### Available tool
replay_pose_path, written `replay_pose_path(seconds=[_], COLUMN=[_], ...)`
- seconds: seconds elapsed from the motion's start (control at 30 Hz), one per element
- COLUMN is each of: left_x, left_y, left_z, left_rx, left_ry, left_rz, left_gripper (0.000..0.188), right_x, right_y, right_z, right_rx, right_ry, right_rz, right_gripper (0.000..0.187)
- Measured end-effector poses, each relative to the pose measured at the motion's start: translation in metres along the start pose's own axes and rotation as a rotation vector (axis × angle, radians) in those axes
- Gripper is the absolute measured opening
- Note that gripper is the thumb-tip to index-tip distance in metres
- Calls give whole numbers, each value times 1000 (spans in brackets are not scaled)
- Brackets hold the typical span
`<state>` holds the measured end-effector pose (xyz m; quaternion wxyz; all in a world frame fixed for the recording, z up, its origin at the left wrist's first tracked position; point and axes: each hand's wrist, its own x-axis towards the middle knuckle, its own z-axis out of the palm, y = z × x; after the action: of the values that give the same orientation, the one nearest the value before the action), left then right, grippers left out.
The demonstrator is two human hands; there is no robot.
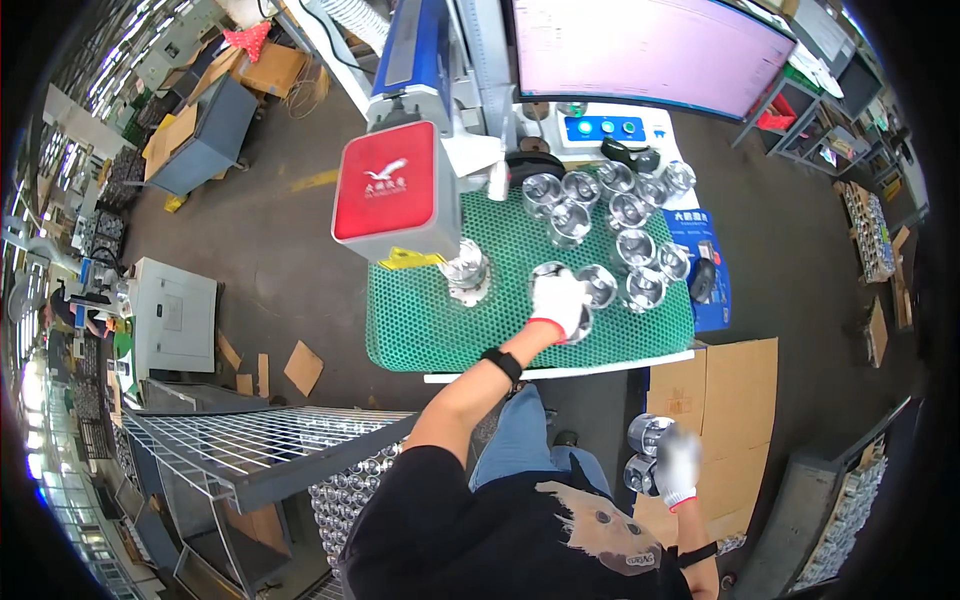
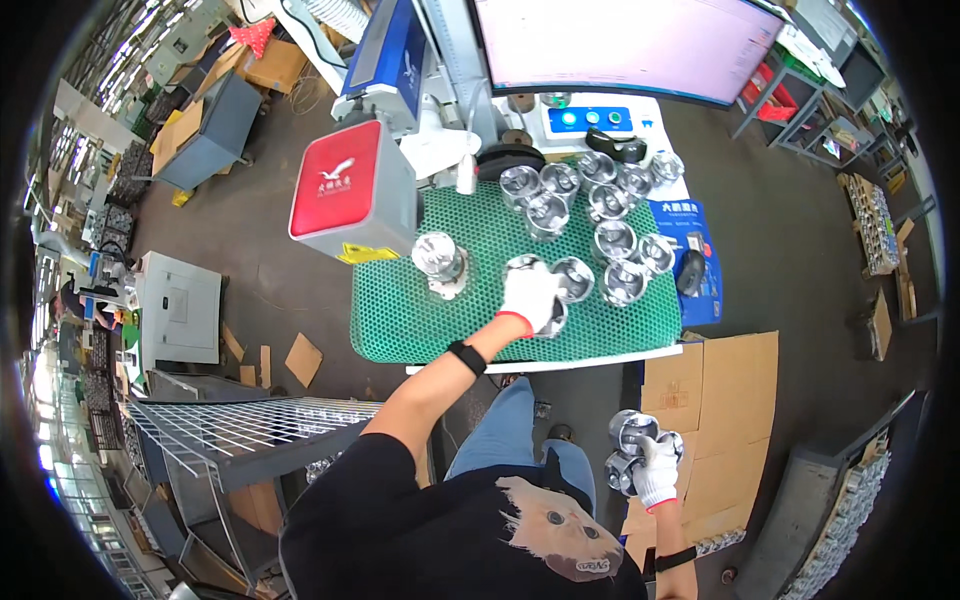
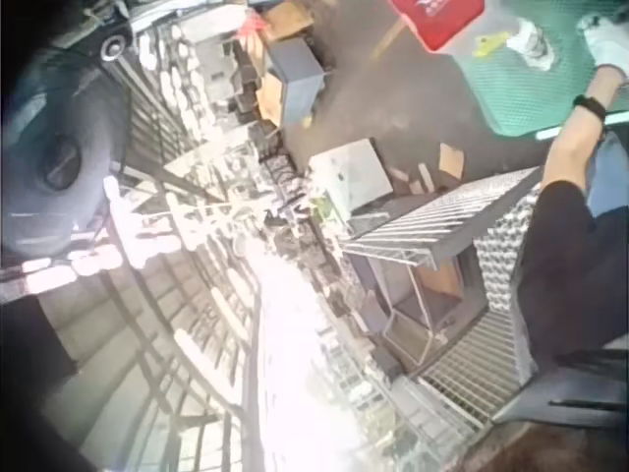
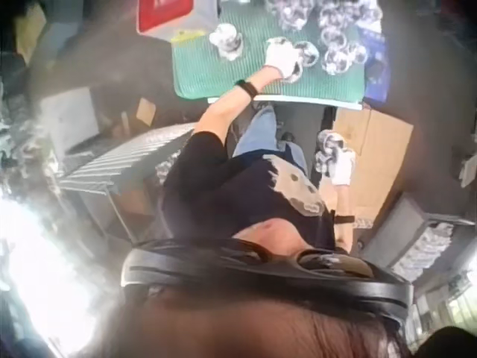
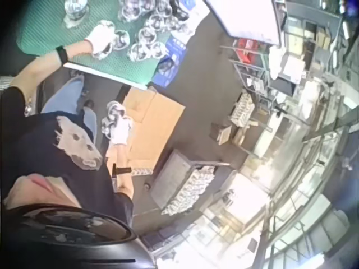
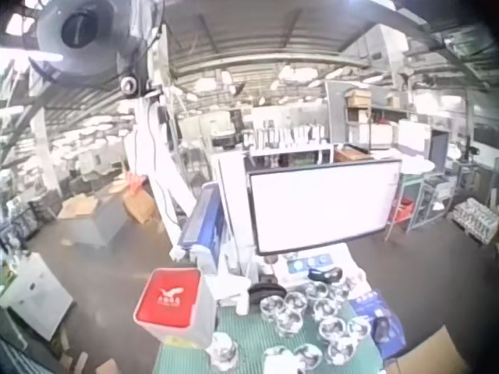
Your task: The recorder takes pistons from a crate, places them one by one under a laser marking machine for engraving, and then moves them to another area.
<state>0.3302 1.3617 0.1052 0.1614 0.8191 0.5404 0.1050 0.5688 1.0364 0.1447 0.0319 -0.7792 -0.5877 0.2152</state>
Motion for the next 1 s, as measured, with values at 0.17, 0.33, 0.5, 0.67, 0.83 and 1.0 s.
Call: replay_pose_path(seconds=[0.17, 0.33, 0.5, 0.67, 0.83, 1.0], left_x=[5, -35, -129, -230, -194, -164], left_y=[7, -18, -78, -117, -78, -65], left_z=[-14, -70, -99, -11, 0, 19], left_rx=[-39, -80, -525, -1884, -2648, -2611], left_ry=[-90, 188, 347, -352, -187, -124], left_rz=[71, 367, -240, -1222, -1273, -1128], left_gripper=[24, 53, 48, 62, 60, 52], right_x=[47, 97, 129, 161, 192, 191], right_y=[-105, -183, -253, -296, -315, -296], right_z=[-38, -34, -27, -9, 7, 27], right_rx=[101, -22, 5, -35, -102, -182], right_ry=[-55, -236, -330, -291, -159, 117], right_rz=[-229, -459, -614, -787, -764, -836], right_gripper=[34, 27, 21, 27, 19, 36])
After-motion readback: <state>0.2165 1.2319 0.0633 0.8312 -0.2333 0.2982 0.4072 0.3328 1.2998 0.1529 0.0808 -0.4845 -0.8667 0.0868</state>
